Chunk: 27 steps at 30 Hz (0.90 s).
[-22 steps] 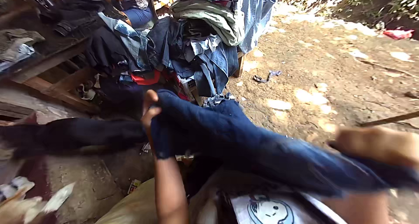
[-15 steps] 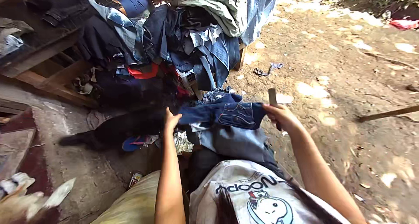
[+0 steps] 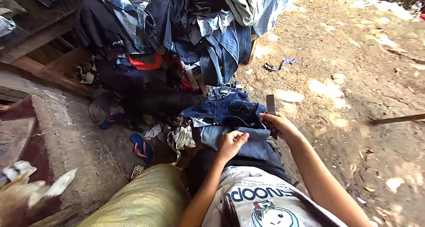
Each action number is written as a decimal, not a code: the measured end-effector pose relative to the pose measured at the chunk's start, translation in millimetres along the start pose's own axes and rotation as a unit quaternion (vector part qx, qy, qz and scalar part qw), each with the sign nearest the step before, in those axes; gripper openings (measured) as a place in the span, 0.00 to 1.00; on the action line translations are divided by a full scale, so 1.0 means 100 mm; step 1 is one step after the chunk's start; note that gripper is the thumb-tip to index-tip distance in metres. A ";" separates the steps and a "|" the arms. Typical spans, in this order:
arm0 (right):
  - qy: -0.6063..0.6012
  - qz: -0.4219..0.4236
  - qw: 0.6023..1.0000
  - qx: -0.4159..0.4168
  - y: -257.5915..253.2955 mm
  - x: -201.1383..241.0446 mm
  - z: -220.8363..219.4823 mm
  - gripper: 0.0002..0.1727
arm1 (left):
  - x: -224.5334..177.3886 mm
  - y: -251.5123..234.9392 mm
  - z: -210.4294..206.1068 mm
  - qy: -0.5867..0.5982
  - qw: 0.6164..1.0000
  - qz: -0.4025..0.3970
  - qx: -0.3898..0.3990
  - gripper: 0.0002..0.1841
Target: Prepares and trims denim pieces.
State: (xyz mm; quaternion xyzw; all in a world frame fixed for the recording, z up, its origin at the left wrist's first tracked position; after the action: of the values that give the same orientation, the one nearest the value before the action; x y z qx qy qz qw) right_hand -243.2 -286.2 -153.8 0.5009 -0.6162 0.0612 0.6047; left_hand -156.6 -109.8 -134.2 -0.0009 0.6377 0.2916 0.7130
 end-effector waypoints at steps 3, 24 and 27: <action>-0.083 0.011 0.996 0.041 0.15 0.23 -0.28 0.21 | -0.14 0.08 -0.03 0.064 0.997 0.038 0.012 0.25; -0.167 0.004 0.916 0.366 1.24 -0.35 -0.95 0.09 | -0.09 1.00 0.06 0.514 0.827 -0.057 -0.221 0.24; -0.172 0.006 0.903 0.394 1.33 -0.43 -1.00 0.09 | -0.01 1.05 -0.05 0.612 0.765 -0.081 -0.182 0.14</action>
State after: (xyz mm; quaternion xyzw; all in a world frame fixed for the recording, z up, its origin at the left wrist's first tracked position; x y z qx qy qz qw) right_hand -276.4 -129.8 -91.9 0.6972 -0.6393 0.2160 0.2420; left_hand -204.4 -24.9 -95.8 -0.3608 0.8713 0.2805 0.1788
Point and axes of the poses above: each hand's wrist, its own y-axis away from the middle knuckle, its own z-axis out of the back of the hand, x = y × z, the point moved 7 cm from there along -y, towards the middle knuckle, and after that the axes turned 7 degrees about -y, right-handed, at the moved point
